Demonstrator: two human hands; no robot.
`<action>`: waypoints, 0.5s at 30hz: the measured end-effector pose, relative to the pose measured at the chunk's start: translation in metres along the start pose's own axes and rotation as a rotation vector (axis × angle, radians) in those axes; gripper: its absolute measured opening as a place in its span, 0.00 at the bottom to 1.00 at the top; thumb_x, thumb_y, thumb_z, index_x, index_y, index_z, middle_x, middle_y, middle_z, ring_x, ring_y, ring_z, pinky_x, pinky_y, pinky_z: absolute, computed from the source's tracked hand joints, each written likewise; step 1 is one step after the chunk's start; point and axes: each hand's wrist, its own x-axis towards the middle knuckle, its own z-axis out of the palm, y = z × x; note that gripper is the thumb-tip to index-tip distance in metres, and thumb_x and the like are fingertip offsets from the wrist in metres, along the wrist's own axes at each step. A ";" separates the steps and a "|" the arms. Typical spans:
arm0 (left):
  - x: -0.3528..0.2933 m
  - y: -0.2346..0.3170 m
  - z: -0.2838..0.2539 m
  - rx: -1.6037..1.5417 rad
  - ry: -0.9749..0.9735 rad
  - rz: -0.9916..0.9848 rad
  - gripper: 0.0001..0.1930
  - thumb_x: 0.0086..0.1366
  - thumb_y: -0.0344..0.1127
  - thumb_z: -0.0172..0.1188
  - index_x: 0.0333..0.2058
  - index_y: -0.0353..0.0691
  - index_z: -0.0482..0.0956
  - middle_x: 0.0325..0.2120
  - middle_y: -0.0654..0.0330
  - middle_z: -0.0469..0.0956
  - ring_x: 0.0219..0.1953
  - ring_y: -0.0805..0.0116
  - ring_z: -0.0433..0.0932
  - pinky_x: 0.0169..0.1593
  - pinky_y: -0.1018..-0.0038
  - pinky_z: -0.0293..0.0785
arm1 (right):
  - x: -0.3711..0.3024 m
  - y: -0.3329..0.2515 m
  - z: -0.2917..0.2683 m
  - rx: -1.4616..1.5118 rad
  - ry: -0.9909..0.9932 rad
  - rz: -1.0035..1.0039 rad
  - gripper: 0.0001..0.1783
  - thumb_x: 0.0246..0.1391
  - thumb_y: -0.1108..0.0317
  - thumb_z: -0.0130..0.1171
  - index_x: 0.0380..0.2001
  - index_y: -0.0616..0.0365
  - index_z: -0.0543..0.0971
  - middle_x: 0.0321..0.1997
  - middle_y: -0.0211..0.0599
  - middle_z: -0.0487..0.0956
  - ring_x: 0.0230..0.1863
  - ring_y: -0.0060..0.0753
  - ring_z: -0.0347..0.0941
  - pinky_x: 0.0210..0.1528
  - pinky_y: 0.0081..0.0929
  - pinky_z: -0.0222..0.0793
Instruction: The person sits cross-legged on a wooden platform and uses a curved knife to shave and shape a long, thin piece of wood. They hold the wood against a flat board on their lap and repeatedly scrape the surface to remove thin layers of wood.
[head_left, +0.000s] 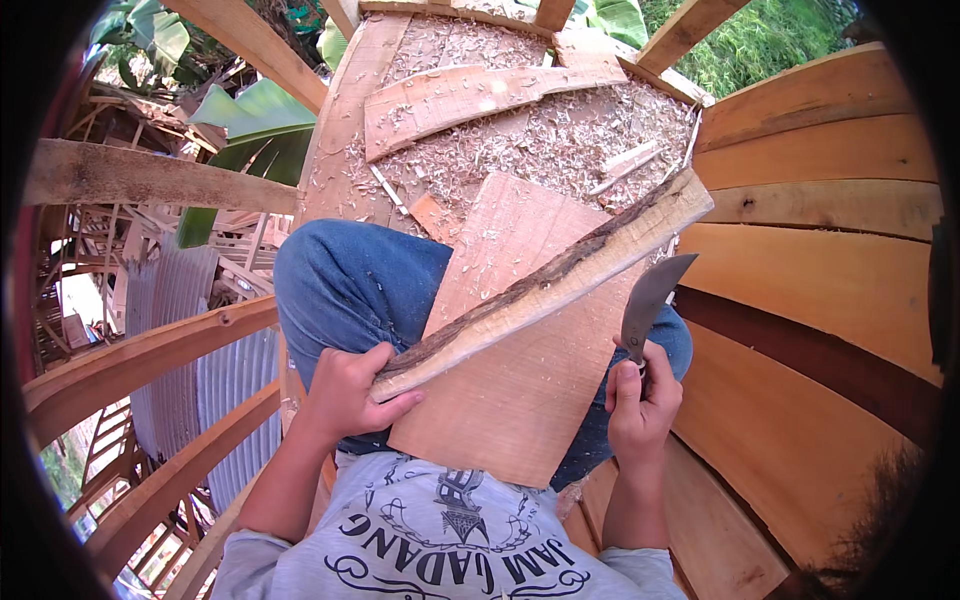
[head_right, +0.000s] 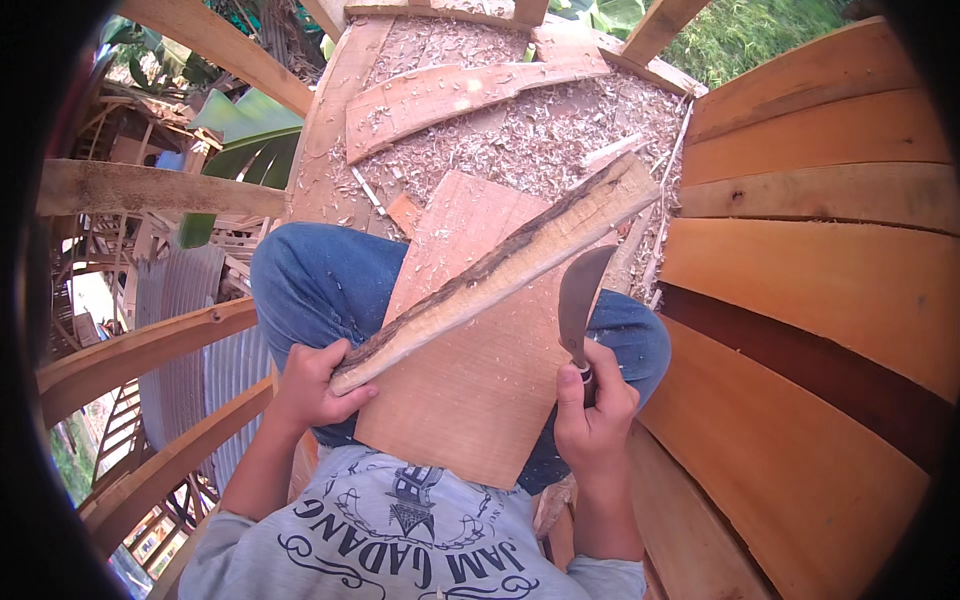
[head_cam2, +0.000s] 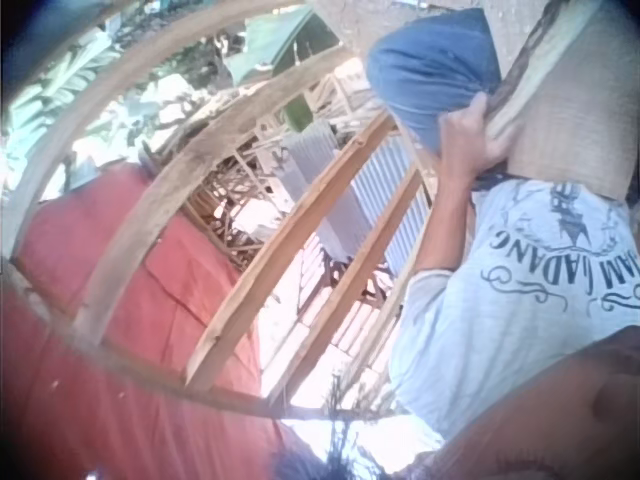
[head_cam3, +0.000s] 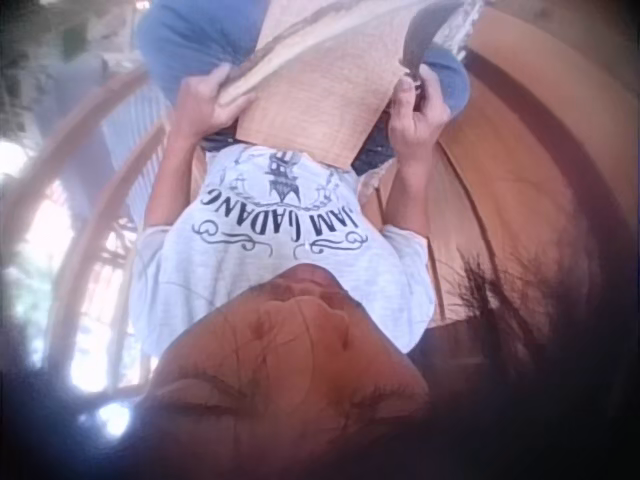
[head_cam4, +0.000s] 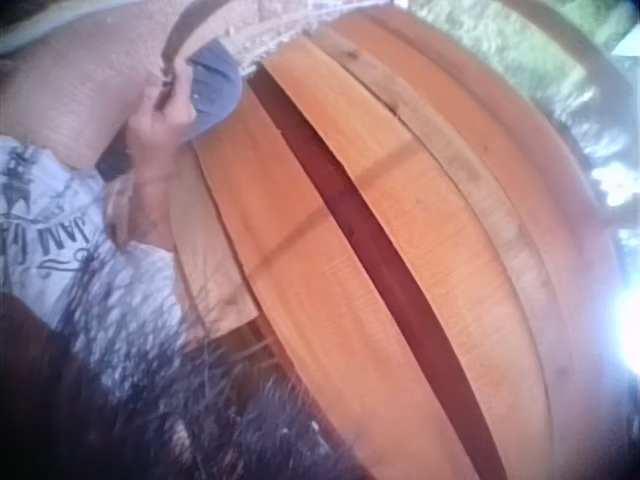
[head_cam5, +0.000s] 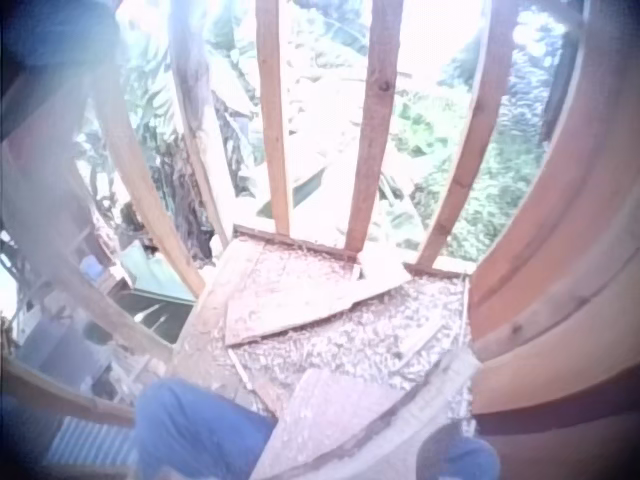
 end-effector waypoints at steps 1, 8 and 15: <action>-0.001 0.002 -0.002 -0.031 -0.017 -0.019 0.20 0.50 0.48 0.67 0.21 0.38 0.71 0.10 0.53 0.69 0.15 0.51 0.73 0.20 0.66 0.67 | -0.002 0.002 0.002 -0.052 0.000 -0.050 0.10 0.60 0.67 0.52 0.33 0.65 0.75 0.17 0.30 0.69 0.16 0.15 0.62 0.19 0.18 0.56; -0.004 0.025 -0.005 -0.133 -0.075 -0.069 0.20 0.54 0.46 0.66 0.24 0.36 0.69 0.13 0.49 0.69 0.17 0.48 0.73 0.22 0.66 0.67 | -0.008 -0.004 0.016 -0.176 0.001 -0.167 0.10 0.49 0.70 0.64 0.26 0.63 0.74 0.17 0.39 0.69 0.15 0.32 0.67 0.18 0.25 0.60; -0.008 0.048 -0.002 -0.162 -0.111 -0.035 0.21 0.53 0.42 0.70 0.25 0.35 0.67 0.13 0.51 0.69 0.15 0.54 0.73 0.21 0.70 0.68 | -0.007 -0.002 -0.004 -0.412 0.044 -0.247 0.19 0.50 0.59 0.65 0.17 0.58 0.69 0.11 0.38 0.68 0.13 0.41 0.69 0.16 0.32 0.61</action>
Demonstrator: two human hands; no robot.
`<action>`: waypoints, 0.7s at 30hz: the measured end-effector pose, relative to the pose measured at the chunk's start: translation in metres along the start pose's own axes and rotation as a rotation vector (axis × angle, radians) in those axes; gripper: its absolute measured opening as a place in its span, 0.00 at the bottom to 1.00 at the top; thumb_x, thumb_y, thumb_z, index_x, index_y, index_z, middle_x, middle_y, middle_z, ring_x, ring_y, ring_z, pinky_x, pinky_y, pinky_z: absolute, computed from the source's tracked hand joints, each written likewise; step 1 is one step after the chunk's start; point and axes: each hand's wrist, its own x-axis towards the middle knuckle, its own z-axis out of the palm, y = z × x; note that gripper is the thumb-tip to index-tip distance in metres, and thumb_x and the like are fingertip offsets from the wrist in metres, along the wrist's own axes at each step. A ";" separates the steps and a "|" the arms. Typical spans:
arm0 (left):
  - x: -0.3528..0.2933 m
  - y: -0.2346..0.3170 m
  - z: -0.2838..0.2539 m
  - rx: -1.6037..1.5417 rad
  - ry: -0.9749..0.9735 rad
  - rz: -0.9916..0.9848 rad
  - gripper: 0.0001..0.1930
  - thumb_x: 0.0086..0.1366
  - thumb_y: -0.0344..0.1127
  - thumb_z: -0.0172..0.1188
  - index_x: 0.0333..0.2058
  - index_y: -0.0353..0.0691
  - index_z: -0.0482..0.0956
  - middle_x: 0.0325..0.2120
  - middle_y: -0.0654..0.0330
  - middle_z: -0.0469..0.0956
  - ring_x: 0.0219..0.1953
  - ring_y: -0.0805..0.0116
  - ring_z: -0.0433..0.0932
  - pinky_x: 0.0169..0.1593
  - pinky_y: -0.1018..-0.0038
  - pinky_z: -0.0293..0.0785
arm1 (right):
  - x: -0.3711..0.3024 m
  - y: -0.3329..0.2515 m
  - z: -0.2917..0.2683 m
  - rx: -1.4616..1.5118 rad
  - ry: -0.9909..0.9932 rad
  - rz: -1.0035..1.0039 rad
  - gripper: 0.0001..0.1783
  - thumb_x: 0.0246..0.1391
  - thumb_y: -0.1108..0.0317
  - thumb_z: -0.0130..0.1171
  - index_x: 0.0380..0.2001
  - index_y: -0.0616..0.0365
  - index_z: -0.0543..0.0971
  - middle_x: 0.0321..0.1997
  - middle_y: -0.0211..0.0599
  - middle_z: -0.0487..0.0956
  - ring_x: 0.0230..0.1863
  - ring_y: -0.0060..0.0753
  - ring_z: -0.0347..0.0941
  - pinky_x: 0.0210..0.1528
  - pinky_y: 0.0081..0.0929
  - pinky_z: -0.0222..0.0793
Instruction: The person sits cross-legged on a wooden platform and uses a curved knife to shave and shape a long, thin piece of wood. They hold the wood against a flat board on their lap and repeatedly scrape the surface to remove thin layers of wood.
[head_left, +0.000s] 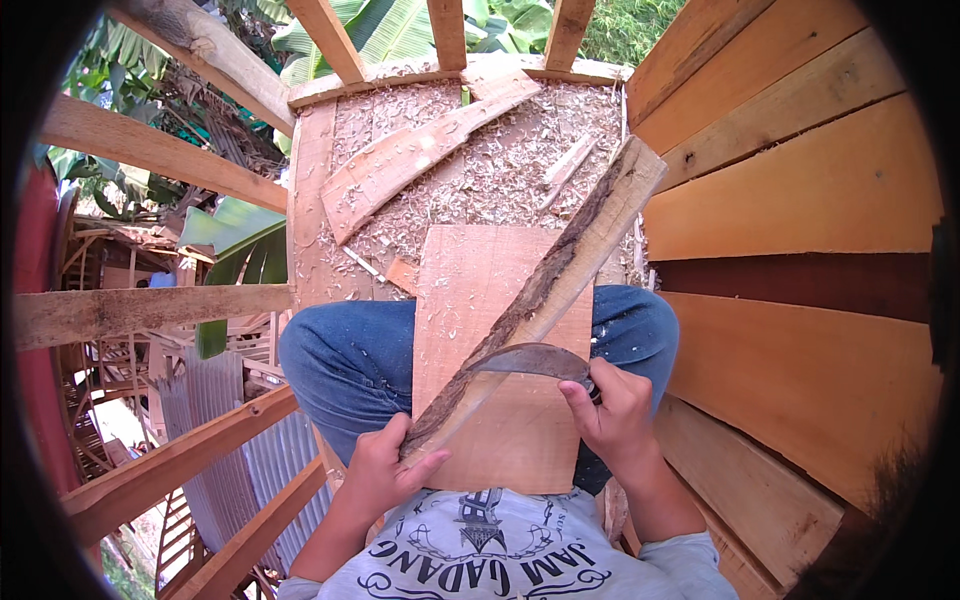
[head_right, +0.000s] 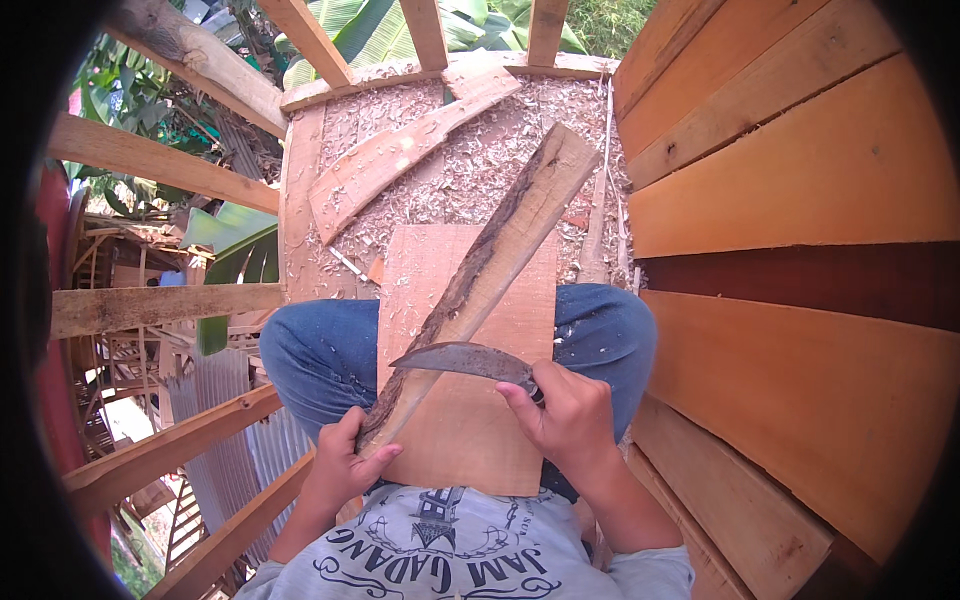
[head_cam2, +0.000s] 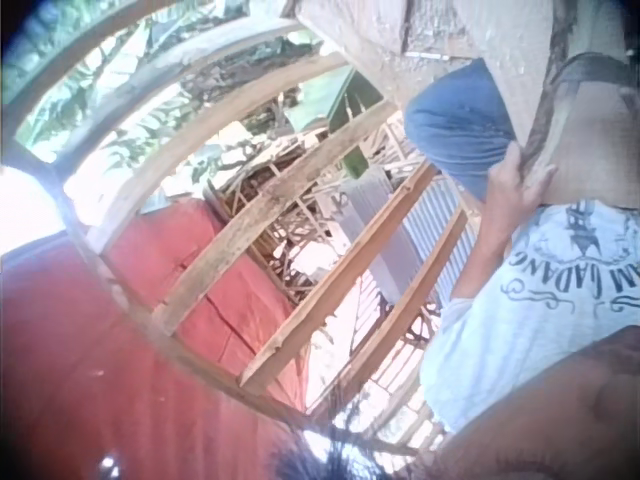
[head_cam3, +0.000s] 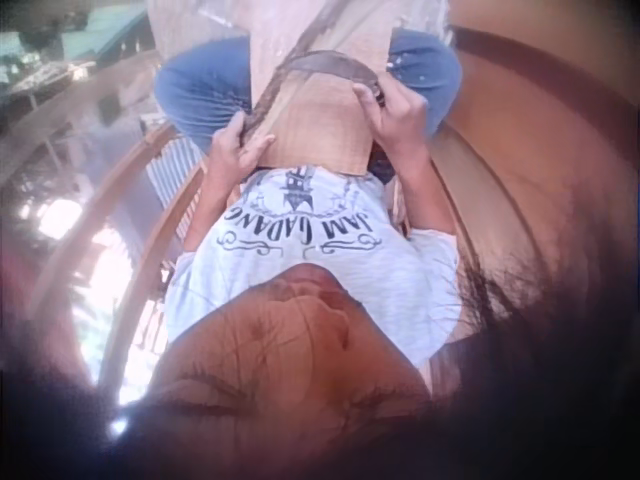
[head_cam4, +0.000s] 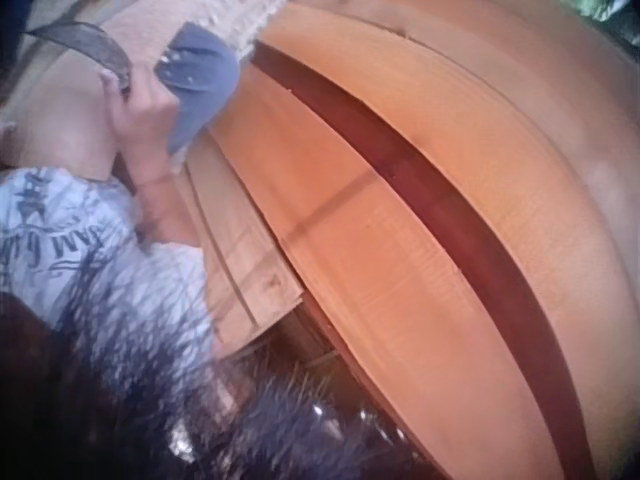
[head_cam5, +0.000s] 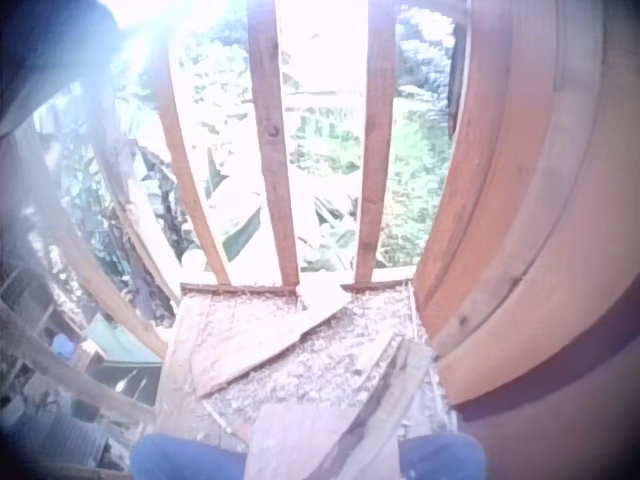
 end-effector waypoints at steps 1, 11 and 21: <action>-0.003 0.001 0.001 0.013 0.004 0.006 0.21 0.53 0.43 0.70 0.25 0.35 0.67 0.13 0.51 0.69 0.15 0.54 0.73 0.20 0.70 0.67 | 0.003 0.002 -0.004 -0.031 0.028 0.009 0.21 0.50 0.57 0.64 0.17 0.58 0.69 0.12 0.38 0.68 0.14 0.41 0.69 0.16 0.32 0.61; -0.033 0.007 0.009 -0.004 0.008 -0.018 0.21 0.54 0.41 0.70 0.24 0.35 0.65 0.11 0.50 0.67 0.13 0.55 0.73 0.19 0.71 0.66 | 0.026 0.033 -0.037 -0.032 0.307 0.232 0.28 0.52 0.50 0.62 0.13 0.61 0.67 0.12 0.46 0.66 0.14 0.48 0.66 0.17 0.36 0.58; -0.030 0.023 0.012 -0.002 0.041 0.024 0.21 0.55 0.41 0.69 0.24 0.35 0.65 0.11 0.52 0.67 0.12 0.60 0.73 0.18 0.71 0.65 | 0.011 -0.012 -0.024 -0.111 0.065 -0.027 0.30 0.47 0.44 0.64 0.10 0.56 0.67 0.10 0.36 0.67 0.11 0.40 0.66 0.14 0.32 0.60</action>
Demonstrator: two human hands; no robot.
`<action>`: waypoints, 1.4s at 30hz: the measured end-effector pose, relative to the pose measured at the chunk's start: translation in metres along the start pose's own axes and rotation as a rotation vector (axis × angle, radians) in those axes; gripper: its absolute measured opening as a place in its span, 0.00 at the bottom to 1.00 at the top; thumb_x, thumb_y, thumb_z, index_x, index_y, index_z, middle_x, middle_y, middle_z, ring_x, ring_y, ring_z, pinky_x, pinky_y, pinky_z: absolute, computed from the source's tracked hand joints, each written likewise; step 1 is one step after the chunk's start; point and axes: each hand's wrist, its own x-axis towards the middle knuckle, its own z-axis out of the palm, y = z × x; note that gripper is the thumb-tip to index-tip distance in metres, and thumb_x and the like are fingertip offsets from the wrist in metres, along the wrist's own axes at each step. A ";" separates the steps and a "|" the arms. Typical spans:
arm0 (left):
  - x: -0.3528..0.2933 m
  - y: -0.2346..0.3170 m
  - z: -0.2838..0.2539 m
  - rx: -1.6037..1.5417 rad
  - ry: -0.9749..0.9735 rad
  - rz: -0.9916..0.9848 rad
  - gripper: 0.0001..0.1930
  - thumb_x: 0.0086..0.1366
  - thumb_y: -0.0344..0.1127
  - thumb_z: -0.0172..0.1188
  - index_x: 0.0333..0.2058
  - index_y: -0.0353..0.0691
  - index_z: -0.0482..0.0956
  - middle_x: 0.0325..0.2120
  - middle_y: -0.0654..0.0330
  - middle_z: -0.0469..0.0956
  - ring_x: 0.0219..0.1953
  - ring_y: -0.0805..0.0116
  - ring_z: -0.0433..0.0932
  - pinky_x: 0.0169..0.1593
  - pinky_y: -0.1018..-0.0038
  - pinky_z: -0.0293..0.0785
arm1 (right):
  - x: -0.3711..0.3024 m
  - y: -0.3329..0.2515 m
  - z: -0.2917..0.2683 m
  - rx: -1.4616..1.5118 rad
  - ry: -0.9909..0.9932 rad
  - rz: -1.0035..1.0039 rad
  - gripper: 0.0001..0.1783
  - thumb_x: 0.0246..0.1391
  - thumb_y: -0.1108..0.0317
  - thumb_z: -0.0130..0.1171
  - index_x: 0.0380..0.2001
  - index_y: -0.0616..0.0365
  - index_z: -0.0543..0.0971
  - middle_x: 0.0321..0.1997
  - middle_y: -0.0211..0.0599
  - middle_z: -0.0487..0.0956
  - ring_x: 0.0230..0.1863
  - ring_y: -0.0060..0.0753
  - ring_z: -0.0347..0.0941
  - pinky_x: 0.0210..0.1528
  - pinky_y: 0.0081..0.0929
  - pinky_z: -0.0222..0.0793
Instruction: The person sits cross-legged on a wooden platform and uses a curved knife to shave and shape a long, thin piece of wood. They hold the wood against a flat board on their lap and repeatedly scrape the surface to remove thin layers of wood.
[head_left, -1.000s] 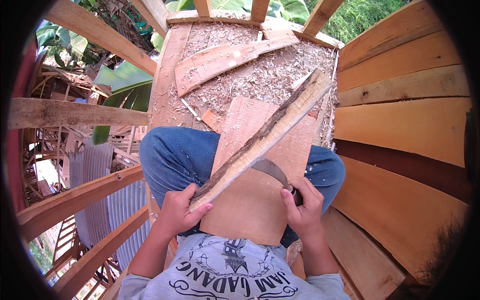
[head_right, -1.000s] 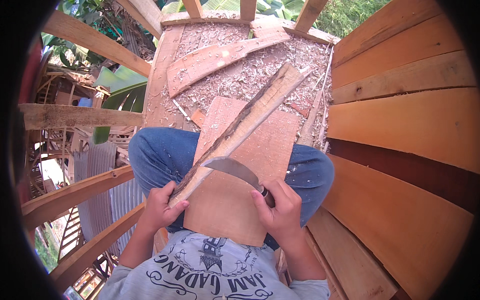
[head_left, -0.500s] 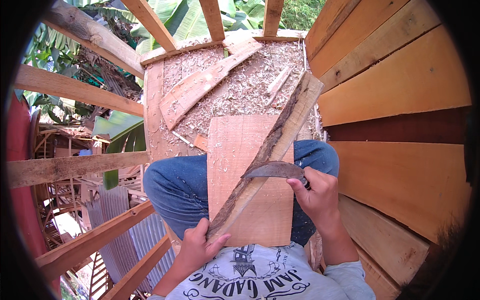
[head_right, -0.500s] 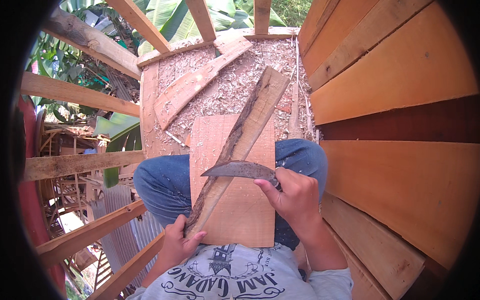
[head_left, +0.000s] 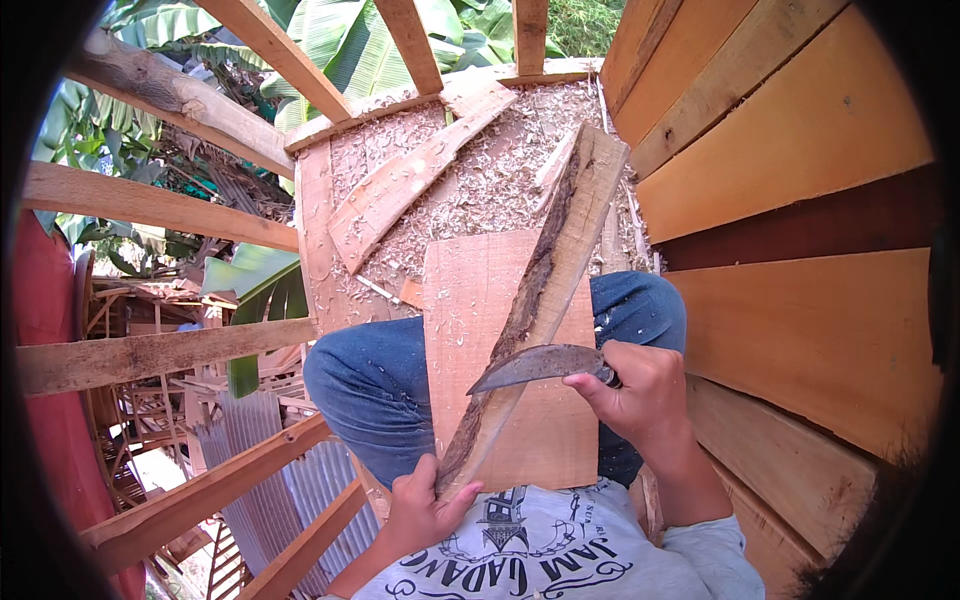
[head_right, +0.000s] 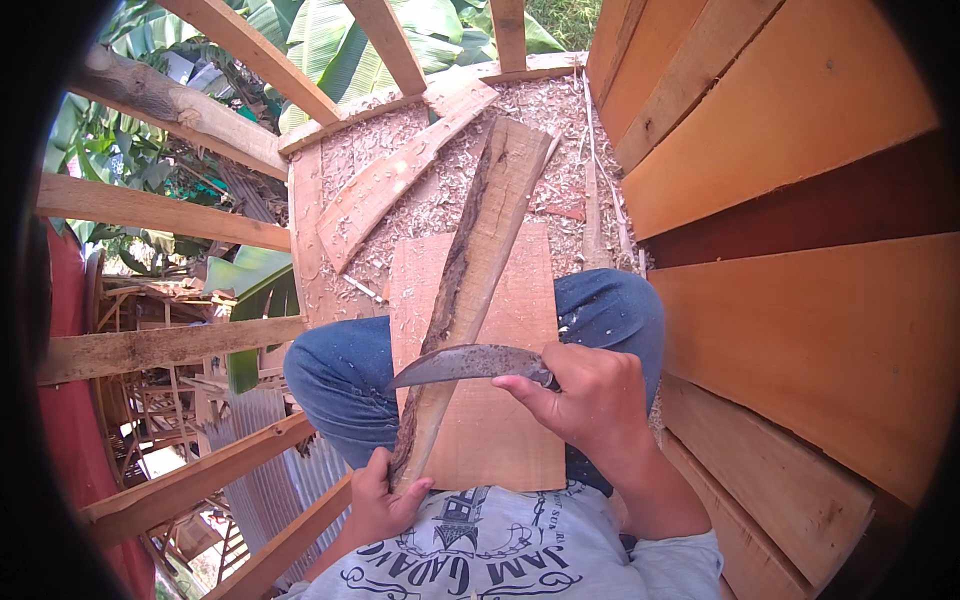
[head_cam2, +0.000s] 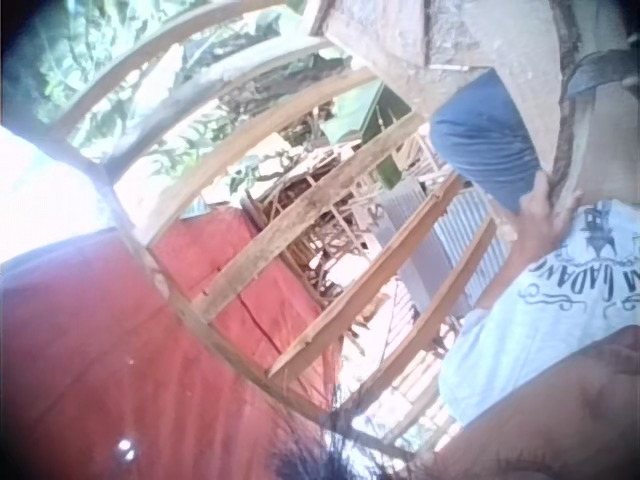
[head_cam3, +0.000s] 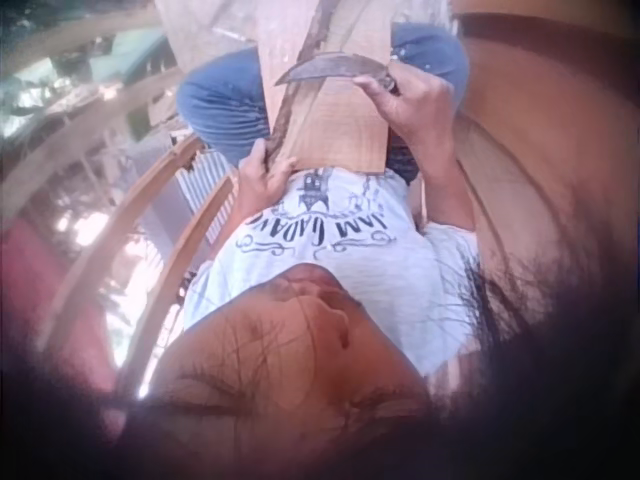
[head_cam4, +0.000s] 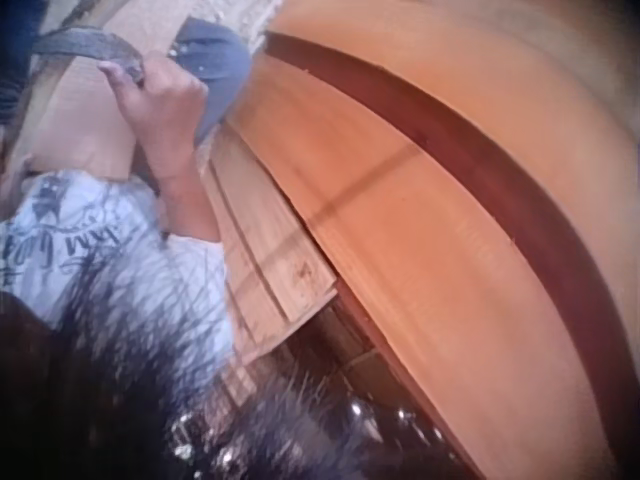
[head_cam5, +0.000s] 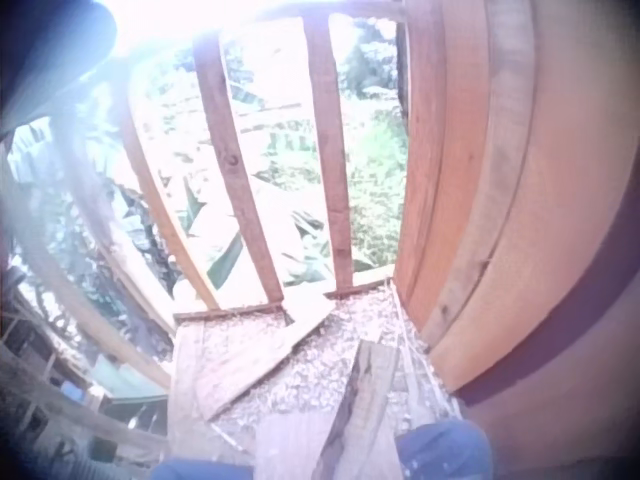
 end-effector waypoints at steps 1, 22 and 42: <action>0.000 0.003 0.001 -0.013 0.010 0.010 0.21 0.55 0.41 0.69 0.24 0.36 0.65 0.11 0.53 0.67 0.12 0.60 0.73 0.18 0.71 0.65 | 0.001 0.002 0.000 -0.030 0.026 -0.002 0.30 0.46 0.43 0.64 0.10 0.56 0.67 0.09 0.36 0.67 0.11 0.40 0.66 0.14 0.31 0.59; -0.008 0.005 0.004 0.061 -0.012 0.027 0.20 0.55 0.39 0.69 0.24 0.34 0.65 0.13 0.49 0.71 0.15 0.56 0.76 0.19 0.72 0.68 | -0.001 0.021 -0.009 -0.053 0.148 0.085 0.32 0.47 0.41 0.63 0.10 0.57 0.66 0.09 0.39 0.66 0.12 0.43 0.66 0.14 0.33 0.59; -0.009 0.003 0.003 -0.198 -0.125 -0.088 0.16 0.58 0.38 0.65 0.29 0.33 0.68 0.16 0.54 0.71 0.19 0.73 0.72 0.24 0.75 0.67 | 0.002 0.014 0.007 -0.039 0.138 0.013 0.35 0.39 0.34 0.64 0.08 0.57 0.68 0.08 0.37 0.66 0.10 0.41 0.66 0.13 0.32 0.58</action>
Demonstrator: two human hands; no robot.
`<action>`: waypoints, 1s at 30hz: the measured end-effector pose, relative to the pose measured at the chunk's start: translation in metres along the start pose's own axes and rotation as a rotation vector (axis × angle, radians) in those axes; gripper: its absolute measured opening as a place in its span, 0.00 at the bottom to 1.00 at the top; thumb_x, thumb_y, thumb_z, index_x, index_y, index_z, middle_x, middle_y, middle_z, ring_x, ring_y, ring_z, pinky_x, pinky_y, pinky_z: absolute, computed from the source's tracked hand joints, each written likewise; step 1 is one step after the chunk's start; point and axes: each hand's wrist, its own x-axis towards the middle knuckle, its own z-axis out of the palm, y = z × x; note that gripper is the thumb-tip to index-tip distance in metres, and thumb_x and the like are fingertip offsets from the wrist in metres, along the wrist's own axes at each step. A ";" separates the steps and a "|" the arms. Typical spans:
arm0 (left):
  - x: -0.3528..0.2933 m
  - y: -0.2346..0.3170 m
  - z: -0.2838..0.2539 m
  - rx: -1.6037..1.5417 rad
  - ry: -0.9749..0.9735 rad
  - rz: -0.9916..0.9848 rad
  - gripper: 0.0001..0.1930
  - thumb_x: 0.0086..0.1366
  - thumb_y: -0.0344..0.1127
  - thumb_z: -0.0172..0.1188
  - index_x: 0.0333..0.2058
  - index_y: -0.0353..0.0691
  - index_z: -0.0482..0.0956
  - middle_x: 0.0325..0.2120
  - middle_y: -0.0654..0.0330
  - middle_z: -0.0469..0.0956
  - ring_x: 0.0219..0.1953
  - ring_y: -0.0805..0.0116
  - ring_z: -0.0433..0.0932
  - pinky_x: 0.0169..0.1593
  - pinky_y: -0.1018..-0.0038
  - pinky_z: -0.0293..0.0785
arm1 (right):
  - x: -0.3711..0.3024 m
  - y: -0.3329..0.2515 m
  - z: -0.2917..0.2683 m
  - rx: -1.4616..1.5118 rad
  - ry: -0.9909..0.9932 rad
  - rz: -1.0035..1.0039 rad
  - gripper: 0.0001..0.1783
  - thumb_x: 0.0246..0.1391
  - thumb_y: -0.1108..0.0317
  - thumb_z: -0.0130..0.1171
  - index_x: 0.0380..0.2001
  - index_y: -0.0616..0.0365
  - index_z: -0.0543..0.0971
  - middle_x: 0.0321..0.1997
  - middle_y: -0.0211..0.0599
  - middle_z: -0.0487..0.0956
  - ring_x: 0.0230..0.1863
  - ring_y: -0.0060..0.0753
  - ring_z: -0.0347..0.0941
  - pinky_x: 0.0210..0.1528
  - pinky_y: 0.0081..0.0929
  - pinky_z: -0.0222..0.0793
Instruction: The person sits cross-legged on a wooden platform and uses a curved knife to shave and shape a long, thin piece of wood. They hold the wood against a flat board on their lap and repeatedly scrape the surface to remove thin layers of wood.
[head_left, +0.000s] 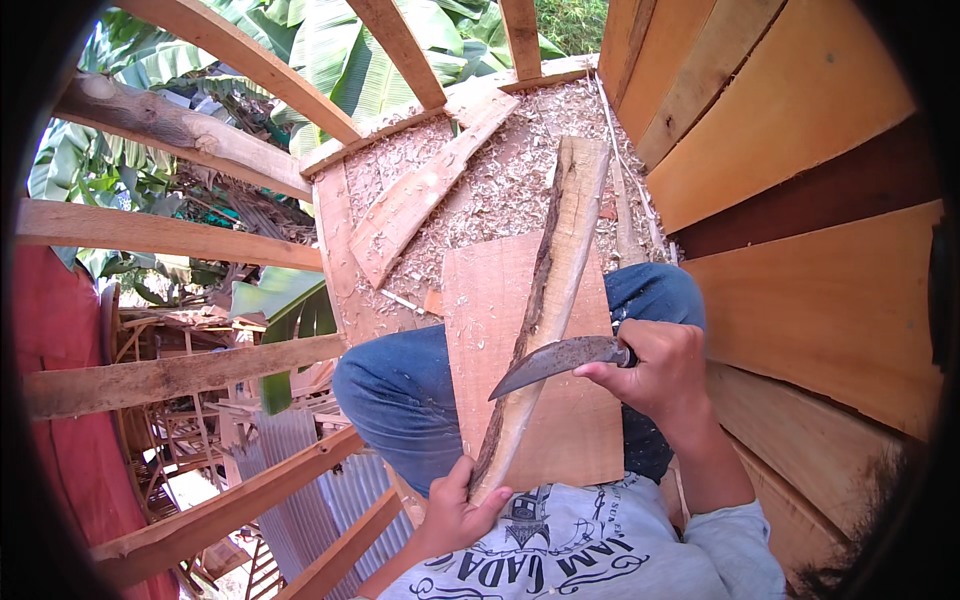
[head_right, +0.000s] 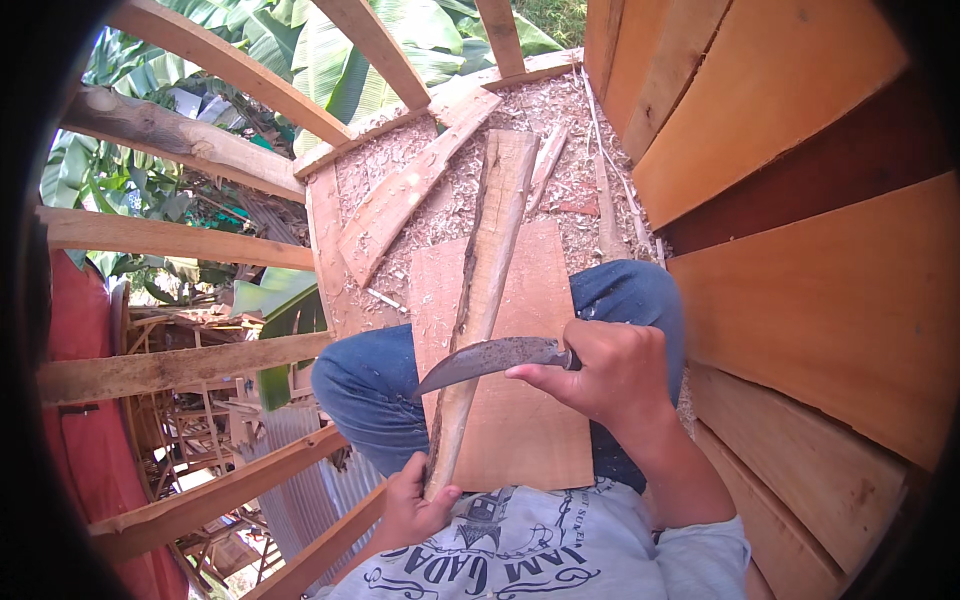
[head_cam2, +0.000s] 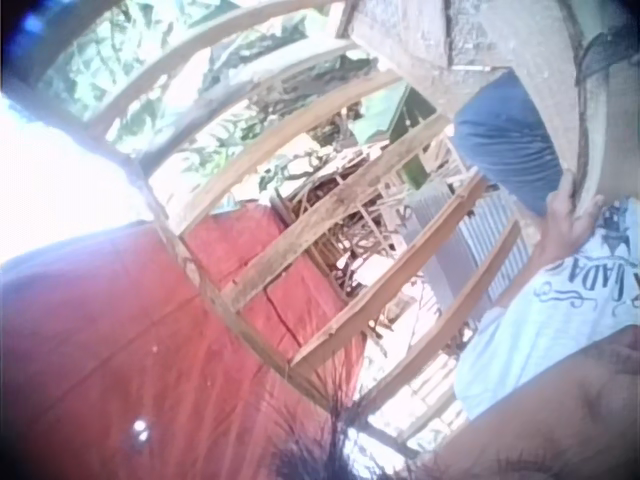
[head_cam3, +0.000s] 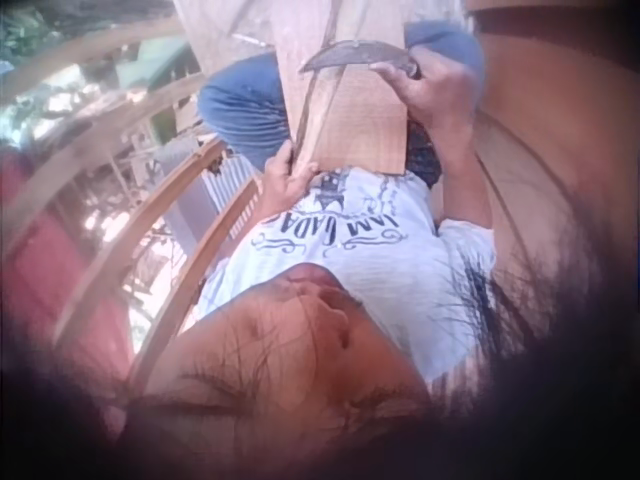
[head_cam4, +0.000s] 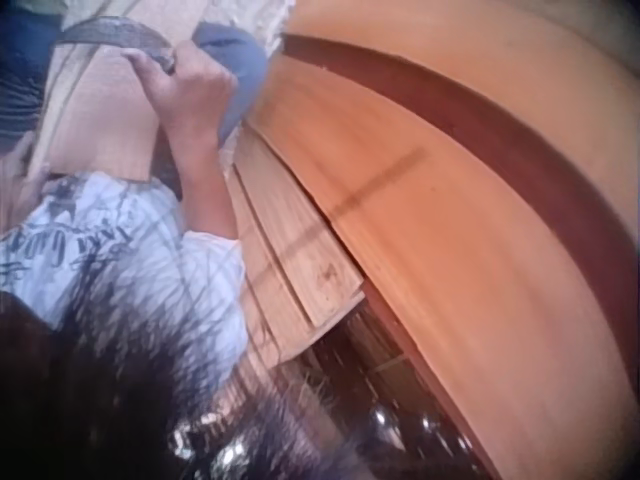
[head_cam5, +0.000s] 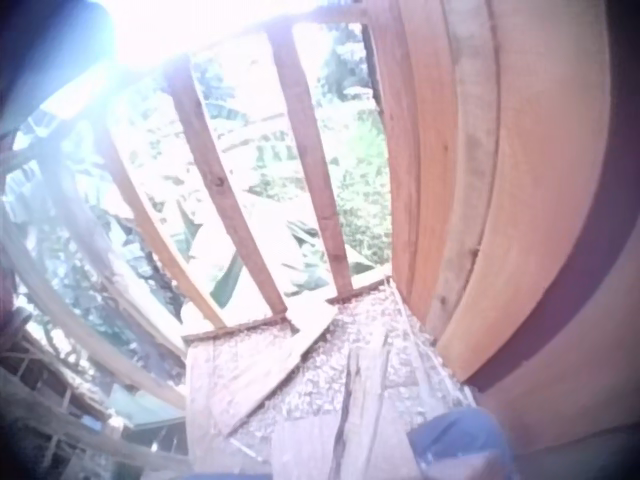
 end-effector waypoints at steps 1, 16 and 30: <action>0.001 0.000 0.000 -0.016 -0.004 -0.006 0.16 0.58 0.38 0.65 0.29 0.33 0.68 0.16 0.54 0.71 0.19 0.73 0.72 0.24 0.75 0.66 | 0.001 0.003 0.002 -0.008 0.042 0.003 0.36 0.38 0.33 0.64 0.08 0.57 0.68 0.07 0.36 0.65 0.10 0.41 0.65 0.13 0.32 0.58; -0.009 -0.010 -0.005 -0.015 -0.057 -0.059 0.18 0.57 0.41 0.66 0.28 0.33 0.70 0.16 0.55 0.70 0.21 0.76 0.70 0.25 0.75 0.66 | 0.028 0.076 -0.042 0.126 0.242 0.487 0.36 0.57 0.40 0.53 0.16 0.68 0.70 0.10 0.36 0.58 0.16 0.26 0.54 0.19 0.30 0.54; 0.031 0.003 -0.010 -0.518 -0.212 -0.145 0.18 0.54 0.37 0.67 0.29 0.40 0.63 0.15 0.69 0.62 0.17 0.84 0.58 0.21 0.82 0.54 | -0.020 -0.038 0.015 0.206 -0.242 -0.001 0.29 0.42 0.40 0.65 0.12 0.55 0.74 0.09 0.38 0.70 0.13 0.43 0.71 0.15 0.31 0.65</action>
